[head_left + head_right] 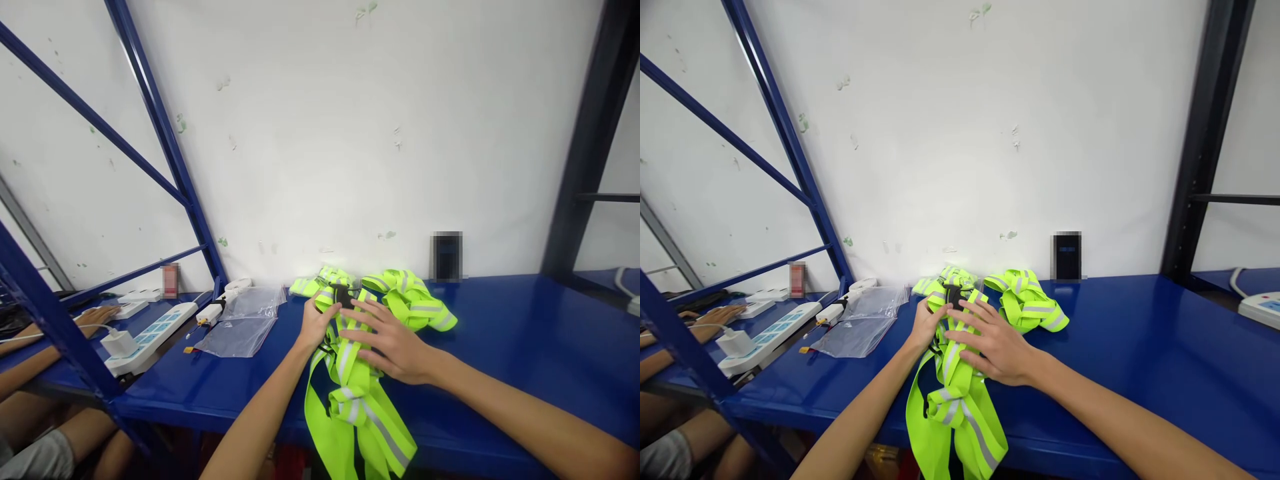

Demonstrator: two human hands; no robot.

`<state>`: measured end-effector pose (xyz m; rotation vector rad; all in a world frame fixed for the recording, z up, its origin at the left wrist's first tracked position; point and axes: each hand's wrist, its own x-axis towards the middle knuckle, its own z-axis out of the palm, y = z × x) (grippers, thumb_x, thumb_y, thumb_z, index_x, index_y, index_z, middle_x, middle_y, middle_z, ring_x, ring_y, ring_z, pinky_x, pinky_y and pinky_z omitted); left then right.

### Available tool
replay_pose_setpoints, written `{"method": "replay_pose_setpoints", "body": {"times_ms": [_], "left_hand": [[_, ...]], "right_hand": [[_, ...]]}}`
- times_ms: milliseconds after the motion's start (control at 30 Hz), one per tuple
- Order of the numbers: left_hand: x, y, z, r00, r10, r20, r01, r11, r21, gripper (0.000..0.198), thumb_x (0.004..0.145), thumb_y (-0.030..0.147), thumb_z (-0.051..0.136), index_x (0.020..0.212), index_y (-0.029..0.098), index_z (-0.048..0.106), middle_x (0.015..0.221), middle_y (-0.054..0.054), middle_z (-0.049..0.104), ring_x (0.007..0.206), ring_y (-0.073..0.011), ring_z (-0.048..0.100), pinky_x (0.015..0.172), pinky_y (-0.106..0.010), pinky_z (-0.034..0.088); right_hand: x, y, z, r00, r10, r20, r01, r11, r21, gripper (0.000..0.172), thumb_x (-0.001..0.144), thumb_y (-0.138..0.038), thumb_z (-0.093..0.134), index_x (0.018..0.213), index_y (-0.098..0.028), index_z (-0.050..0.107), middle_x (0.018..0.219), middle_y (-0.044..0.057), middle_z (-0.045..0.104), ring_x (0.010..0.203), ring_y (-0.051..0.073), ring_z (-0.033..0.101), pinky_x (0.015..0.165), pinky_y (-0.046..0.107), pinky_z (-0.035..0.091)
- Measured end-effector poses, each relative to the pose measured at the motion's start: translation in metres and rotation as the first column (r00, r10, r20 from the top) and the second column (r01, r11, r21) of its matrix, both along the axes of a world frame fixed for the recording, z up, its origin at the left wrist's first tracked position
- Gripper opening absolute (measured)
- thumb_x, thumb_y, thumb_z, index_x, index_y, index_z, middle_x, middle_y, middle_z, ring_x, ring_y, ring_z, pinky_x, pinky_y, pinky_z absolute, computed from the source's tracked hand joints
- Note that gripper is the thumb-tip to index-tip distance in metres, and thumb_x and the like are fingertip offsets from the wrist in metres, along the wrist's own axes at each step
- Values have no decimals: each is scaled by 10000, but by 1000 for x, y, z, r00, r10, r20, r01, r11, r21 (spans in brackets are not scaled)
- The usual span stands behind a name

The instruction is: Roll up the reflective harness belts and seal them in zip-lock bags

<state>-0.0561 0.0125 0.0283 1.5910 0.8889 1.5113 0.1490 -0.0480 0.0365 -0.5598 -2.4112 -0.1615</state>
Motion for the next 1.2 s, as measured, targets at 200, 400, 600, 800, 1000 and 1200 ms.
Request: {"method": "replay_pose_setpoints", "body": {"times_ms": [200, 400, 600, 800, 1000, 1200], "left_hand": [[-5, 5, -6, 978, 70, 195, -46, 991, -122, 272, 620, 312, 751, 772, 164, 580, 674, 34, 592, 580, -101, 533, 582, -213, 438], [-16, 1, 10, 901, 6, 435, 125, 954, -273, 547, 567, 311, 735, 1083, 190, 601, 807, 3, 684, 678, -166, 653, 636, -264, 503], [-3, -8, 18, 912, -4, 410, 88, 978, -188, 599, 640, 297, 741, 1205, 202, 564, 982, -32, 704, 811, -179, 678, 700, -258, 519], [6, -27, 28, 932, 41, 360, 17, 987, -158, 552, 639, 318, 755, 1157, 229, 586, 1017, -20, 704, 855, -192, 680, 701, -258, 523], [-17, -36, 37, 900, -5, 436, 142, 949, -282, 541, 650, 284, 672, 1179, 196, 600, 998, -43, 715, 836, -223, 693, 729, -317, 554], [-27, -41, 41, 864, -97, 495, 269, 918, -291, 607, 705, 320, 609, 1294, 192, 539, 985, -63, 716, 845, -255, 697, 755, -373, 565]], "right_hand": [[-3, 3, 7, 984, -175, 21, 173, 982, 68, 286, 937, -356, 456, 895, -225, 706, 902, 82, 641, 1023, 281, 523, 1018, 555, 333], [22, 19, 15, 921, -387, -47, 380, 919, -104, 391, 925, -479, 453, 779, -205, 693, 867, 110, 664, 958, 315, 552, 865, 527, 427], [6, 10, 14, 920, -326, -217, 335, 942, 6, 447, 935, -361, 462, 1348, -190, 479, 1326, 155, 529, 1214, 307, 491, 1006, 506, 393], [0, 14, 16, 952, -266, -149, 282, 954, 100, 507, 798, -251, 611, 1300, -220, 546, 1360, 173, 458, 1226, 367, 464, 983, 549, 420], [20, 30, 31, 978, -155, -140, 93, 923, -375, 442, 766, -86, 486, 1139, -265, 643, 1131, 67, 643, 976, 242, 626, 839, 403, 528], [18, 37, 33, 960, -276, -46, 251, 923, -292, 314, 800, -75, 502, 934, -260, 717, 1210, 79, 555, 1174, 298, 507, 950, 490, 445]]}}
